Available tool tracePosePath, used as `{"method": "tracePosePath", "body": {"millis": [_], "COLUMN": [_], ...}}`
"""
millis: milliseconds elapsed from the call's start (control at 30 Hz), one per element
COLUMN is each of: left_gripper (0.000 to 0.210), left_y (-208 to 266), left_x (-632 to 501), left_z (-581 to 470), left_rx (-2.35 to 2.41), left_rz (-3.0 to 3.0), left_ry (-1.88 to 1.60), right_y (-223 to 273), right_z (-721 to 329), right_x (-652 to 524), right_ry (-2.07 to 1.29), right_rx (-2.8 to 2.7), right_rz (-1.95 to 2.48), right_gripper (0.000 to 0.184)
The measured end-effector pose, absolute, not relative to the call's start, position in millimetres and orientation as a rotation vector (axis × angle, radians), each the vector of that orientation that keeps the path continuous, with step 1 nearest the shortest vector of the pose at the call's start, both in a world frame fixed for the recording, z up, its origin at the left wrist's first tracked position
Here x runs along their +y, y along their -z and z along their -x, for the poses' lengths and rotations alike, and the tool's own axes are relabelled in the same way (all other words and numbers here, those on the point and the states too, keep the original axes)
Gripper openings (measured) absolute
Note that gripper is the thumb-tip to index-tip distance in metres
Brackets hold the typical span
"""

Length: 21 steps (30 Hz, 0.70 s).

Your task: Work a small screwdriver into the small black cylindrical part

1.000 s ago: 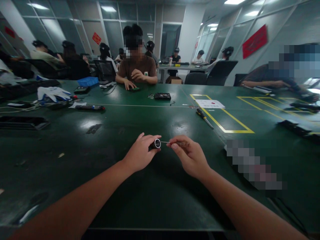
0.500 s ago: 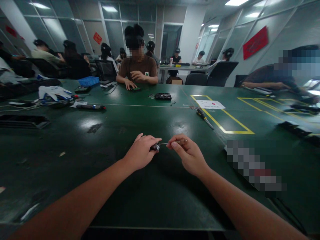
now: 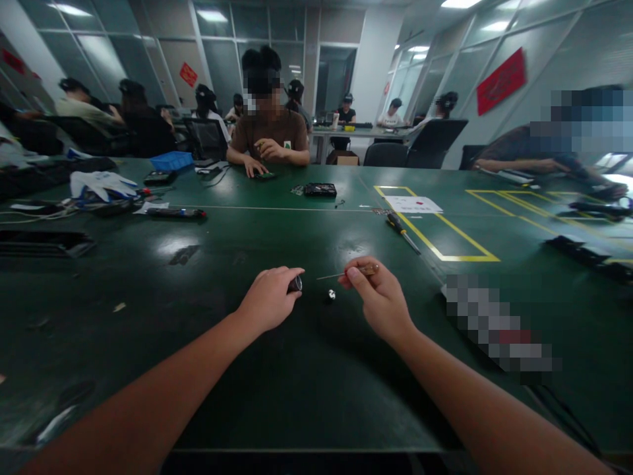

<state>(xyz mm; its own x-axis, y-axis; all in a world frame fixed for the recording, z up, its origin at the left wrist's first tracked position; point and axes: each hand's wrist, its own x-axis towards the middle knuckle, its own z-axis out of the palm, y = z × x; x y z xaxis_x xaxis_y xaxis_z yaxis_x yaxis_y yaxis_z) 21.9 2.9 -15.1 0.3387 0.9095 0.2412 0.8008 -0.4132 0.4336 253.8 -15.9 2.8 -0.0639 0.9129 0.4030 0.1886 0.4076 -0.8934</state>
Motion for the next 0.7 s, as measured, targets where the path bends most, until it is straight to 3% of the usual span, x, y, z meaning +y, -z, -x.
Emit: {"method": "tracePosePath", "body": {"millis": [267,567,700], "left_gripper": [0.037,0.05,0.026], "left_y": [13.3,5.1,6.6], "left_x": [-8.9,-18.4,-10.0], "left_z": [-34.7,-75.5,-89.4], "left_rx": [1.438,1.594,1.569], "left_rz": [-2.389,-2.642,-2.745], "left_ry": [-0.507,-0.252,-0.175], "right_y": [-13.7,-16.5,-15.4], "right_z": [-255.7,-255.7,-256.7], "right_x": [-16.6,-19.7,-19.2], "right_ry": [-0.71,-0.716,-0.699], "right_rx": [-1.354,-1.342,-1.356], "right_rz": [0.985,0.944,0.938], "right_gripper": [0.016,0.015,0.015]}}
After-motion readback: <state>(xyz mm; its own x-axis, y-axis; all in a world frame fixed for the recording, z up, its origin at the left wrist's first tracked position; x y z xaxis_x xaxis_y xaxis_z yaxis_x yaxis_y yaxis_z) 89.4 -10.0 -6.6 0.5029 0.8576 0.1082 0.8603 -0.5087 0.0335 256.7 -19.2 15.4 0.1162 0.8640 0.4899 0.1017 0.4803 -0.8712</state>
